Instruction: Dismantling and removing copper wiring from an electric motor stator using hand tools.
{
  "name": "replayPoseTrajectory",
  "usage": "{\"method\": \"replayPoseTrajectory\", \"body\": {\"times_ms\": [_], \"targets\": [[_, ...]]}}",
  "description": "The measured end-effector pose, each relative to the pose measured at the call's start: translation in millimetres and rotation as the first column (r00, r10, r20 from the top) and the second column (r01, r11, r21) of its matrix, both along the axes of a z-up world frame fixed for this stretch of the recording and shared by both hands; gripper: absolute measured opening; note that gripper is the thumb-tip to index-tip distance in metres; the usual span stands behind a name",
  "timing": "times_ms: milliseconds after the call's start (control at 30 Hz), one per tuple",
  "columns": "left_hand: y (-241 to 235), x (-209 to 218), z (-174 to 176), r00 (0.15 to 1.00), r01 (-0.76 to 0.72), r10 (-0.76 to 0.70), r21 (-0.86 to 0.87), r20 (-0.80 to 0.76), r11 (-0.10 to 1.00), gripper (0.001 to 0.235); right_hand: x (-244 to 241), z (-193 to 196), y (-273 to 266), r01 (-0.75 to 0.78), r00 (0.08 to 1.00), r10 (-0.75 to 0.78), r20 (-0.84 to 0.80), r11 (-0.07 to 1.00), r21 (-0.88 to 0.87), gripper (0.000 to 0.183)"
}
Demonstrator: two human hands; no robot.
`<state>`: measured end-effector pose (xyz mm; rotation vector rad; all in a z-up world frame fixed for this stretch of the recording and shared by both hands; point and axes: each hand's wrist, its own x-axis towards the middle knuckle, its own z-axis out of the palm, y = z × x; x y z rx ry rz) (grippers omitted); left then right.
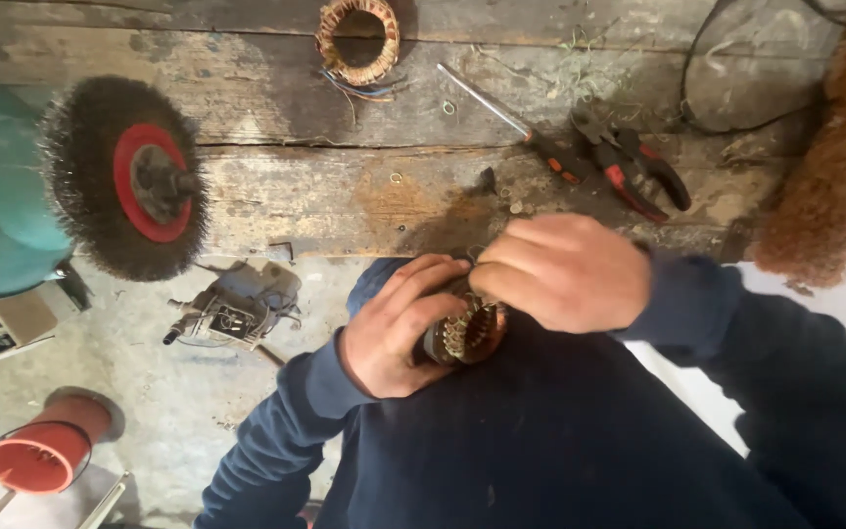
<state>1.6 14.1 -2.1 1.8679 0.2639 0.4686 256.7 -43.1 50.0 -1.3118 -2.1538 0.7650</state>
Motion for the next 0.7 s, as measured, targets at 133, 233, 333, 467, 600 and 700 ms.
{"method": "replayPoseTrajectory", "body": {"times_ms": [133, 233, 333, 467, 600, 700], "targets": [[1, -5, -9, 0.997, 0.076, -0.075, -0.055, 0.018, 0.996, 0.085, 4, -2, 22, -0.248, 0.965, 0.244, 0.097, 0.968, 0.027, 0.019], [0, -3, -13, 0.99, 0.127, -0.121, -0.094, 0.072, 0.987, 0.083, 8, -11, 26, -0.345, 0.938, 0.342, -0.052, 0.935, -0.078, 0.008], [1, -5, -18, 0.994, 0.102, -0.097, -0.105, 0.047, 0.989, 0.083, 16, -11, 24, -0.283, 0.953, 0.264, -0.148, 0.95, -0.131, 0.013], [-2, -11, -20, 0.997, 0.051, -0.041, -0.159, 0.066, 0.986, 0.085, 22, -28, -9, -0.1, 0.96, -0.019, -0.278, 0.909, -0.405, 0.018], [-4, -12, -27, 0.998, 0.025, -0.012, -0.223, 0.058, 0.975, 0.098, 18, -58, -43, -0.06, 0.87, -0.197, -0.453, 0.868, -0.493, 0.027], [-10, -15, -35, 0.999, -0.003, 0.014, -0.298, 0.035, 0.954, 0.102, 13, -69, -55, -0.07, 0.817, -0.222, -0.532, 0.877, -0.475, 0.04]]}}
